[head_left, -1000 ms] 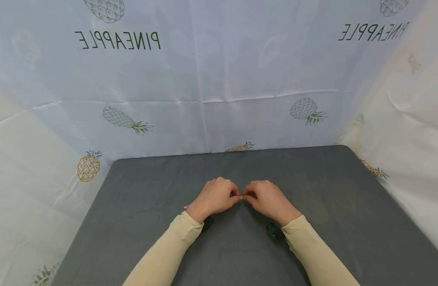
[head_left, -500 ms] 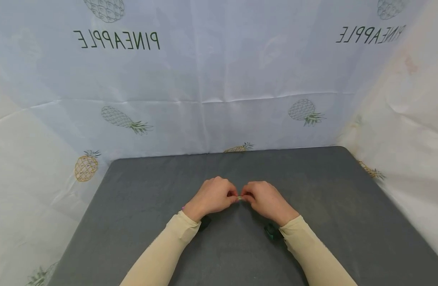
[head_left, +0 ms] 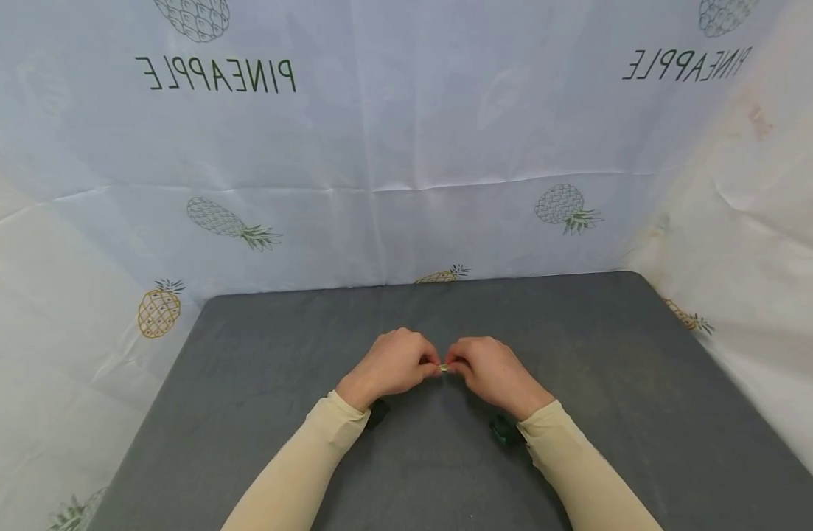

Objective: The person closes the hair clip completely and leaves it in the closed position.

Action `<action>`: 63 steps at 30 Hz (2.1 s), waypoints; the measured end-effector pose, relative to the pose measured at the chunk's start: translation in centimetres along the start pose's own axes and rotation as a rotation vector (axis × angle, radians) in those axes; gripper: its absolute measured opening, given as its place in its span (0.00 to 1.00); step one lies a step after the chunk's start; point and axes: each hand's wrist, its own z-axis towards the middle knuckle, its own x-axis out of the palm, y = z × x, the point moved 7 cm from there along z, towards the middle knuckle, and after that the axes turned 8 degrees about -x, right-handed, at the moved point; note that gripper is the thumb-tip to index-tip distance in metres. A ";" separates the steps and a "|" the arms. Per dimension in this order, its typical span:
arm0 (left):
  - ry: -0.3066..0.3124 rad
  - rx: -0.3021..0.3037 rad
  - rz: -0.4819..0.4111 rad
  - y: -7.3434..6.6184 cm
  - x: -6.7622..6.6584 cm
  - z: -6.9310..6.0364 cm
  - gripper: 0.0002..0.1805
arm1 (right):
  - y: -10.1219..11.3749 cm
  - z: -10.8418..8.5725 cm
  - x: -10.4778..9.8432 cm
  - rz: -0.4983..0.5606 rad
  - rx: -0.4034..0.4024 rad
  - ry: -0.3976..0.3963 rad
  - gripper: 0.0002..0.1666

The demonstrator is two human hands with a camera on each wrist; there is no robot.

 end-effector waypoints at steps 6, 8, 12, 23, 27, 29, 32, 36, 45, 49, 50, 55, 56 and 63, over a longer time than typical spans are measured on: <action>0.031 0.002 -0.026 0.2 0.0 -0.1 0.06 | 0.1 0.1 0.0 0.015 -0.003 -0.001 0.03; 0.039 0.002 -0.030 0.3 0.0 -0.1 0.06 | 0.1 0.1 0.0 0.022 -0.002 0.000 0.04; 0.051 0.003 -0.032 0.3 0.0 -0.2 0.07 | 0.2 0.0 0.0 0.030 -0.007 0.004 0.04; 0.072 0.015 -0.046 0.2 0.0 -0.3 0.07 | 0.3 0.0 0.1 0.031 -0.021 -0.006 0.08; 0.081 0.012 -0.044 0.2 0.0 -0.3 0.07 | 0.3 0.0 0.1 0.032 -0.028 -0.004 0.08; 0.089 0.011 -0.045 0.2 0.0 -0.3 0.08 | 0.4 0.0 0.1 0.032 -0.034 -0.007 0.08; 0.094 0.017 -0.045 0.2 0.1 -0.4 0.08 | 0.5 0.0 0.0 0.027 -0.046 -0.014 0.09; 0.093 0.028 -0.043 0.2 0.1 -0.4 0.08 | 0.6 0.0 0.1 0.025 -0.053 -0.017 0.09; 0.097 0.037 -0.038 0.2 0.2 -0.5 0.09 | 0.6 0.0 0.2 0.042 -0.058 0.001 0.09; 0.098 0.041 -0.038 0.2 0.2 -0.5 0.09 | 0.6 0.0 0.3 0.044 -0.062 0.011 0.10; 0.099 0.042 -0.040 0.2 0.2 -0.4 0.09 | 0.6 0.0 0.3 0.046 -0.063 0.011 0.10; 0.102 0.046 -0.047 0.3 0.1 -0.4 0.10 | 0.6 0.0 0.1 0.052 -0.073 0.006 0.09; 0.104 0.046 -0.049 0.3 0.1 -0.4 0.10 | 0.6 0.0 0.1 0.054 -0.076 0.006 0.09; 0.129 0.055 -0.074 0.4 0.2 -0.4 0.09 | 0.7 0.0 -0.1 0.073 -0.092 0.010 0.10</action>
